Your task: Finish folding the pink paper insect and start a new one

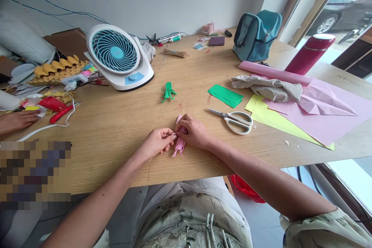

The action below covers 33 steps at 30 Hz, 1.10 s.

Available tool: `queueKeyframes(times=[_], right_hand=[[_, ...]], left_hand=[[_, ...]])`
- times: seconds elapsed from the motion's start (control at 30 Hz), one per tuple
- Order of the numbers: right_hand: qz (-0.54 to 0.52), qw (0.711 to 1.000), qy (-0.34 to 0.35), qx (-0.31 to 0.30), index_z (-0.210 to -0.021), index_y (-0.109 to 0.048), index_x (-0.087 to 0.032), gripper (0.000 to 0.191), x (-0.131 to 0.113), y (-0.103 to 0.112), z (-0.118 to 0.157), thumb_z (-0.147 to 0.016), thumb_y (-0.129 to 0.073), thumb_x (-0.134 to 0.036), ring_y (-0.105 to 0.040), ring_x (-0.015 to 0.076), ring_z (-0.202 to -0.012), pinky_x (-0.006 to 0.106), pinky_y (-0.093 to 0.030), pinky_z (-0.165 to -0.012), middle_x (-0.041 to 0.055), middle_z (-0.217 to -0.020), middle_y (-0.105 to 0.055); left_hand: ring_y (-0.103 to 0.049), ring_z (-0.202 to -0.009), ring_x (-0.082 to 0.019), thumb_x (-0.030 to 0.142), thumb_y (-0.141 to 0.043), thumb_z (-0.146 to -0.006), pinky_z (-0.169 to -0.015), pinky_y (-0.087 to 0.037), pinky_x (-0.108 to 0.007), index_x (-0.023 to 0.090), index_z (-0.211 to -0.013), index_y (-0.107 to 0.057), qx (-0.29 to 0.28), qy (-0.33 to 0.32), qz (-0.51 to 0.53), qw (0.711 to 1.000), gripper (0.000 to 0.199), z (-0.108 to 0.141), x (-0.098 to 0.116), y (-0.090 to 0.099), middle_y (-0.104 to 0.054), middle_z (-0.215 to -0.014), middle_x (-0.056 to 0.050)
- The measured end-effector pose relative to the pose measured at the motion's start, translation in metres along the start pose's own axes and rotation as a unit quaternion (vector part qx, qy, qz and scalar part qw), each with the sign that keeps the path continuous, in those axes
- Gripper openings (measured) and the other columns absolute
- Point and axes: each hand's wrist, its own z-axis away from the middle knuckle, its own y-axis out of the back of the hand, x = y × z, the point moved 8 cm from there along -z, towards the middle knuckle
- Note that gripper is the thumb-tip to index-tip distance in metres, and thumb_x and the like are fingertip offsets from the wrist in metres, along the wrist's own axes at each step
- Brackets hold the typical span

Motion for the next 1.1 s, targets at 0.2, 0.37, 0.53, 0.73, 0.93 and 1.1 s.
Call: queueKeyframes(times=[0.2,0.37,0.53,0.73,0.93,1.1], right_hand=[[0.001,1.0,-0.001,0.003,-0.088,-0.068,-0.019,0.013,0.001,-0.001,0.0,-0.08,-0.065,-0.01,-0.053,0.0101,-0.073,0.022,-0.041,-0.068,0.0024,-0.095,-0.056],[0.004,1.0,-0.001,0.009,-0.088,-0.068,-0.019,0.013,0.001,0.0,0.0,-0.079,-0.065,-0.01,-0.053,0.0106,-0.074,0.022,-0.042,-0.069,0.0025,-0.095,-0.057],[0.006,1.0,0.011,0.003,-0.095,-0.071,-0.02,0.021,0.001,0.0,0.0,-0.08,-0.062,-0.009,-0.056,0.0126,-0.079,0.023,-0.043,-0.072,0.0042,-0.099,-0.058],[0.01,1.0,0.003,-0.005,-0.091,-0.071,-0.019,0.015,0.0,0.0,0.0,-0.083,-0.062,-0.011,-0.055,0.0112,-0.073,0.023,-0.042,-0.068,0.0042,-0.098,-0.058],[0.01,1.0,0.0,-0.017,-0.09,-0.069,-0.018,0.008,-0.003,0.001,-0.001,-0.084,-0.065,-0.014,-0.054,0.0115,-0.075,0.023,-0.042,-0.07,0.0039,-0.098,-0.056],[0.007,1.0,0.004,-0.02,-0.085,-0.067,-0.018,0.012,-0.002,0.0,-0.002,-0.082,-0.063,-0.008,-0.053,0.0115,-0.076,0.023,-0.041,-0.071,0.0027,-0.094,-0.055]], left_hand=[[-0.041,-0.037,-0.003,0.042,-0.058,-0.086,-0.035,-0.023,-0.016,0.015,-0.067,-0.055,0.02,0.027,0.031,0.999,0.033,-0.002,-0.002,0.002,-0.06,-0.062,0.001],[-0.034,-0.038,-0.003,0.04,-0.063,-0.081,-0.039,-0.024,-0.018,0.016,-0.065,-0.057,0.009,0.028,0.034,0.999,0.03,-0.005,-0.001,0.002,-0.056,-0.057,0.003],[-0.051,-0.051,-0.009,0.029,-0.065,-0.078,-0.049,-0.035,-0.02,0.017,-0.067,-0.062,0.057,-0.044,-0.093,0.993,0.017,-0.006,0.008,0.01,-0.063,-0.062,0.001],[-0.055,-0.06,-0.01,0.009,-0.062,-0.074,-0.057,-0.04,-0.021,0.017,-0.067,-0.065,0.131,-0.14,-0.22,0.956,0.01,0.004,0.028,0.013,-0.062,-0.071,0.001],[-0.053,-0.061,-0.009,0.008,-0.061,-0.08,-0.059,-0.042,-0.021,0.017,-0.071,-0.064,0.148,-0.238,-0.265,0.923,0.013,0.014,0.035,0.011,-0.058,-0.079,0.0],[-0.055,-0.061,-0.009,0.01,-0.06,-0.083,-0.062,-0.044,-0.021,0.018,-0.078,-0.064,0.112,-0.24,-0.225,0.938,0.01,0.014,0.028,0.013,-0.063,-0.079,0.001]])
